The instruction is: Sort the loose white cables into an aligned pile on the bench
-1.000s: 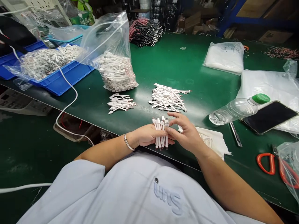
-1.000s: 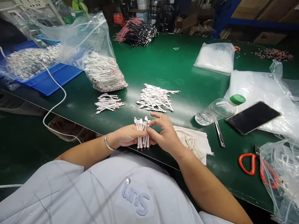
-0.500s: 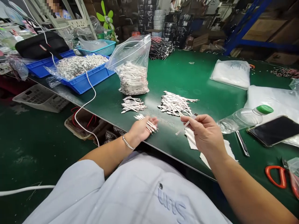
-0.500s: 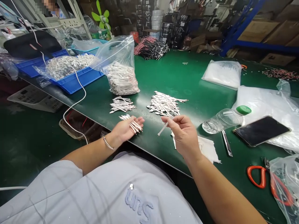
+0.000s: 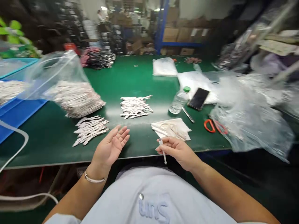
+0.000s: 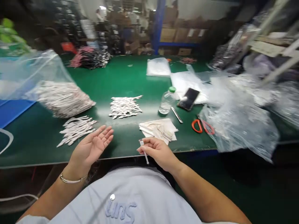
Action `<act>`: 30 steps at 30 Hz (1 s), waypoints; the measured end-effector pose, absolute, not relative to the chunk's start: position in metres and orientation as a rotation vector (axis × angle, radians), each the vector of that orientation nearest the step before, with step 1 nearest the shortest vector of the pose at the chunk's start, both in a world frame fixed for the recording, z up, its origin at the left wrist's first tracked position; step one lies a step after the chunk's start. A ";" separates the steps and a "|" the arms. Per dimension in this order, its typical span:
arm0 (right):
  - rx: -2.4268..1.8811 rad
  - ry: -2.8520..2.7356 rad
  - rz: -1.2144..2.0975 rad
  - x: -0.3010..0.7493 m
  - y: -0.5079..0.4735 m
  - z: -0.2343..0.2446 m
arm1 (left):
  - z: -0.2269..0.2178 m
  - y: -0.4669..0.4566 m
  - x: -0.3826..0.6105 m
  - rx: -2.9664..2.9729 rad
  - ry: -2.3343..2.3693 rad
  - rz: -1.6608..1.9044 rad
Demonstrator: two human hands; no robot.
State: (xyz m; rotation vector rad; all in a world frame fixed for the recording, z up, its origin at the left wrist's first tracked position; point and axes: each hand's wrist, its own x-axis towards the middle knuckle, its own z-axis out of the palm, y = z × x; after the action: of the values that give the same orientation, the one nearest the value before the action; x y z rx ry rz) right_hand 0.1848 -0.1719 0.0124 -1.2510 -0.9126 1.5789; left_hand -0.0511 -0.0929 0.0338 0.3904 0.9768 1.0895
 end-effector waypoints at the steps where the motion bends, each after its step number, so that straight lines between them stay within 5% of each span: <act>1: -1.256 -0.883 1.561 0.187 -0.178 0.012 | 0.032 -0.087 -0.043 0.426 0.959 1.090; 13: -1.475 -0.419 0.775 0.293 -0.265 0.012 | 0.029 -0.041 0.029 0.976 0.955 0.770; 22: -1.719 -0.027 0.183 0.511 -0.312 0.038 | 0.024 -0.061 0.111 1.607 0.803 0.462; 30: -1.878 0.165 0.095 0.703 -0.238 0.088 | 0.023 -0.070 0.195 1.935 0.779 0.408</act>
State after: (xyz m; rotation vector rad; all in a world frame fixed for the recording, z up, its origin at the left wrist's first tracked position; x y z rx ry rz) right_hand 0.7031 -0.2383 0.0885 -1.8785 0.1650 0.0953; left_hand 0.1950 -0.0695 0.0227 1.9353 0.7791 0.4082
